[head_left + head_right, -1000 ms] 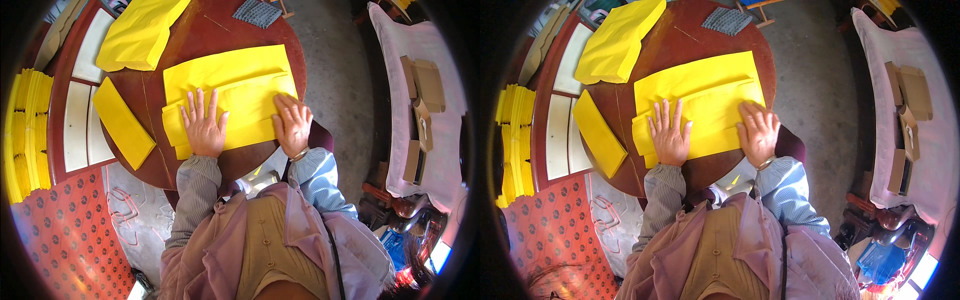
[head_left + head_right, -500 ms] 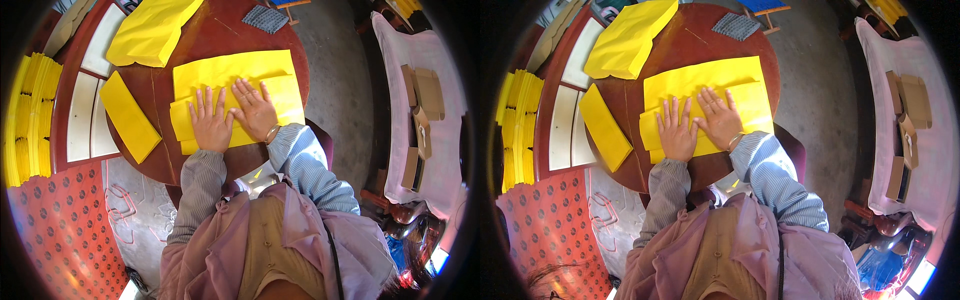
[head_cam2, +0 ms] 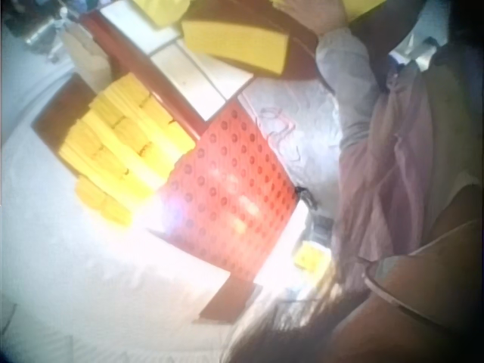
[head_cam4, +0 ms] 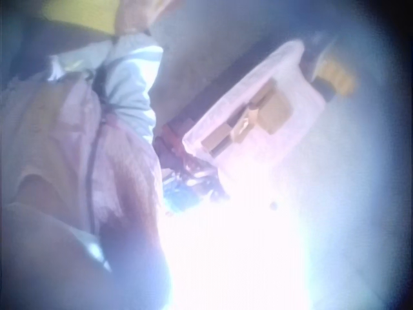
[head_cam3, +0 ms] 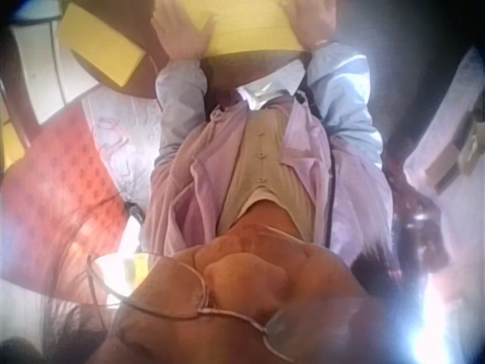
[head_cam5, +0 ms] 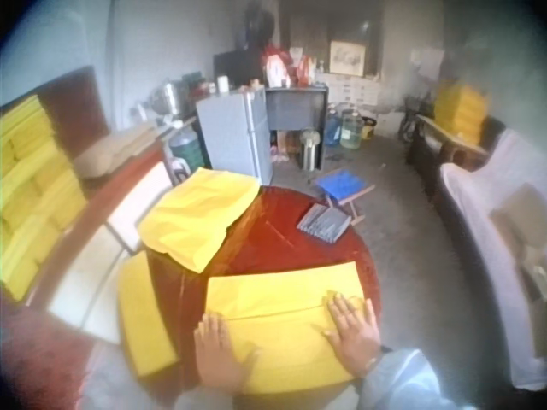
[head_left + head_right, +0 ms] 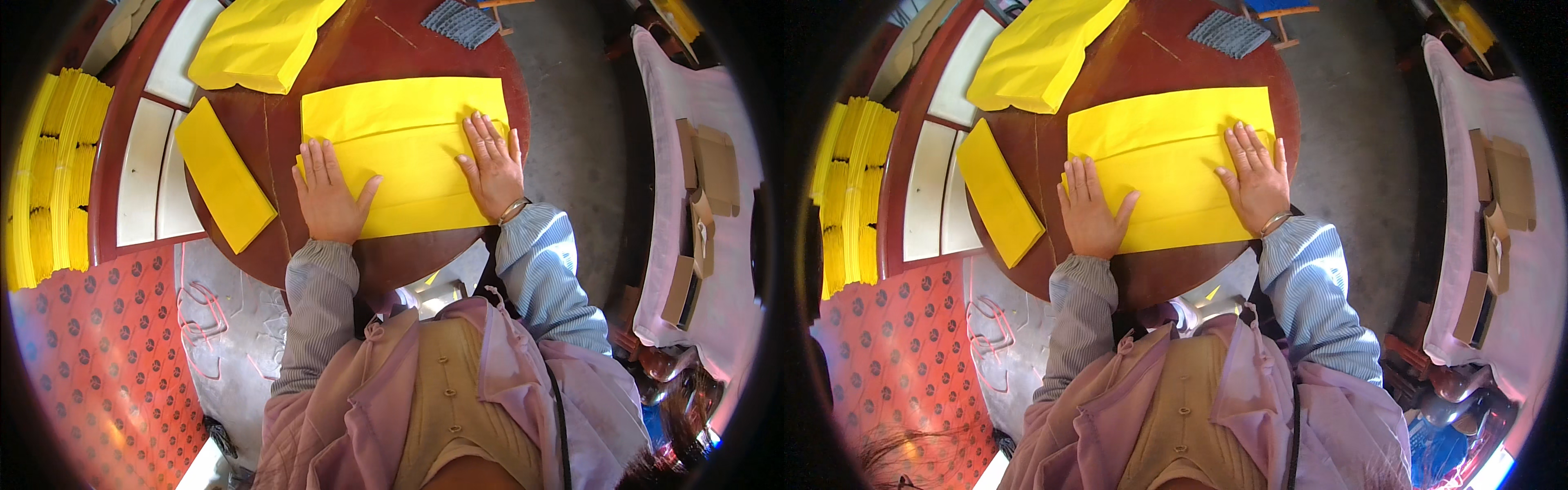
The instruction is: The person folds yellow paper sheets by hand on a round table, aligning edges and pressing creases. They handle multiple sheets, folding them into smaller rectangles and stacking them on the table.
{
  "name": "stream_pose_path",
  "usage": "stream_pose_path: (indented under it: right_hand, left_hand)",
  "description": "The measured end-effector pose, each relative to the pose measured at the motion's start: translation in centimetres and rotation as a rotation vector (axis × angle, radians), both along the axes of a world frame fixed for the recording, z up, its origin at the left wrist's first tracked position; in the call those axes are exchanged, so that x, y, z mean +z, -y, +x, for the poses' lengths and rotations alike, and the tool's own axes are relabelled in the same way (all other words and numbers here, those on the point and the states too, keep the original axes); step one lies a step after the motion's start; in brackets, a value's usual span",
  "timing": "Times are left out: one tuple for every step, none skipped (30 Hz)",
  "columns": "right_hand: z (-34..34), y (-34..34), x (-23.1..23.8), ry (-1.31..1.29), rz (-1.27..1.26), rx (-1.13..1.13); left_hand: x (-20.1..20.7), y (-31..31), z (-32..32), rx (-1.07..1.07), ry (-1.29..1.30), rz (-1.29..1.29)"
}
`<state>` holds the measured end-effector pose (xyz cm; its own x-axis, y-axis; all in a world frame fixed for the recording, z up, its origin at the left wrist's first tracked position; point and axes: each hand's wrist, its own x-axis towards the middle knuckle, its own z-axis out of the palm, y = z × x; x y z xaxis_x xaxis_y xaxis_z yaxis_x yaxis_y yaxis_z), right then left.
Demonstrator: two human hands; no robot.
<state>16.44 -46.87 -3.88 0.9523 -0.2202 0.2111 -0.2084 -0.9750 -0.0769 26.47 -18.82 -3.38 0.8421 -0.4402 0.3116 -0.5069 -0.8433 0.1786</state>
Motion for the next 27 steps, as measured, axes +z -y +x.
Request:
stream_pose_path:
  right_hand:
    - [0.0,0.0,-0.1,-0.03,0.001,-0.007]
    - [0.0,0.1,-0.1,-0.033,-0.006,-0.008]
    - [0.0,0.2,-0.2,-0.026,-0.014,-0.003]
    - [0.1,0.2,-0.2,-0.014,-0.001,0.004]
    - [0.1,0.2,-0.3,-0.025,0.002,-0.002]
    - [0.1,0.2,-0.3,-0.02,0.003,0.0]
    - [0.0,0.2,-0.4,0.028,-0.007,0.015]
    - [0.1,0.1,-0.4,-0.016,0.059,-0.002]
    - [0.2,-0.1,-0.4,-0.024,0.115,-0.004]
    - [0.0,-0.2,-0.2,-0.109,0.201,-0.042]
    - [-0.1,-0.1,0.0,-0.05,0.126,-0.012]
    - [-0.1,0.1,0.4,-0.06,0.081,-0.019]
    - [0.1,0.3,0.8,-0.04,0.031,-0.003]
    - [0.3,0.9,1.4,0.058,-0.099,0.092]
    - [1.1,1.8,2.1,-0.007,0.0,0.083]
    - [2.4,2.9,2.8,-0.035,0.086,0.098]
    - [3.2,3.6,3.3,-0.088,0.178,0.091]
    - [3.8,4.2,3.6,-0.092,0.163,0.112]
    - [4.5,5.0,4.0,-0.112,0.152,0.109]
    - [5.3,5.7,4.2,-0.109,0.147,0.129]
    - [6.2,6.0,4.4,-0.2,0.219,0.094]
    - [7.1,6.3,4.5,-0.268,0.294,0.085]
    - [7.8,6.7,4.8,-0.339,0.366,0.07]
    - [8.1,6.9,5.0,-0.357,0.314,0.09]
    - [8.4,7.1,5.3,-0.339,0.298,0.151]
    - [8.6,7.2,5.7,-0.321,0.279,0.203]
    - [8.6,7.4,6.3,-0.329,0.254,0.228]
  left_hand:
    - [-0.2,-0.1,0.0,-0.003,0.005,-0.011]
    - [-0.4,-0.2,0.0,-0.021,0.018,-0.016]
    - [-0.6,-0.2,0.0,-0.005,0.0,-0.011]
    - [-0.8,-0.3,0.0,-0.003,-0.013,0.0]
    - [-1.0,-0.3,0.0,-0.006,0.021,-0.002]
    - [-1.2,-0.3,0.0,0.008,-0.036,0.016]
    - [-1.3,-0.3,0.1,0.013,-0.05,0.023]
    - [-1.4,-0.3,0.2,0.006,-0.002,0.001]
    - [-1.3,-0.2,0.4,0.017,-0.049,0.044]
    - [-1.1,-0.2,0.5,0.017,-0.041,0.062]
    - [-0.9,-0.3,0.6,0.026,-0.08,0.12]
    - [-0.5,-0.3,0.7,0.017,-0.03,0.073]
    - [0.0,-0.5,0.4,0.021,-0.019,0.066]
    - [0.6,-0.6,0.0,0.048,-0.085,0.091]
    - [1.2,-0.9,-0.6,0.034,-0.005,-0.067]
    - [1.8,-1.3,-1.8,0.036,-0.008,-0.192]
    - [2.2,-1.7,-3.3,0.049,0.008,-0.335]
    - [2.5,-1.8,-5.1,0.091,-0.22,-0.568]
    - [2.5,-1.5,-7.0,0.138,-0.424,-0.82]
    - [2.5,-1.3,-8.4,0.157,-0.626,-1.067]
    - [2.4,-1.2,-9.3,0.061,-0.833,-1.338]
    - [2.2,-1.1,-10.0,-0.003,-1.003,-1.409]
    - [1.9,-0.9,-10.4,-0.093,-0.97,-1.178]
    - [1.5,-0.5,-10.6,-0.196,-0.976,-1.011]
    - [1.0,-0.1,-10.6,-0.217,-1.007,-0.988]
    - [0.4,0.6,-10.5,-0.238,-1.07,-1.02]
    - [-0.1,1.1,-10.5,-0.308,-1.223,-1.195]
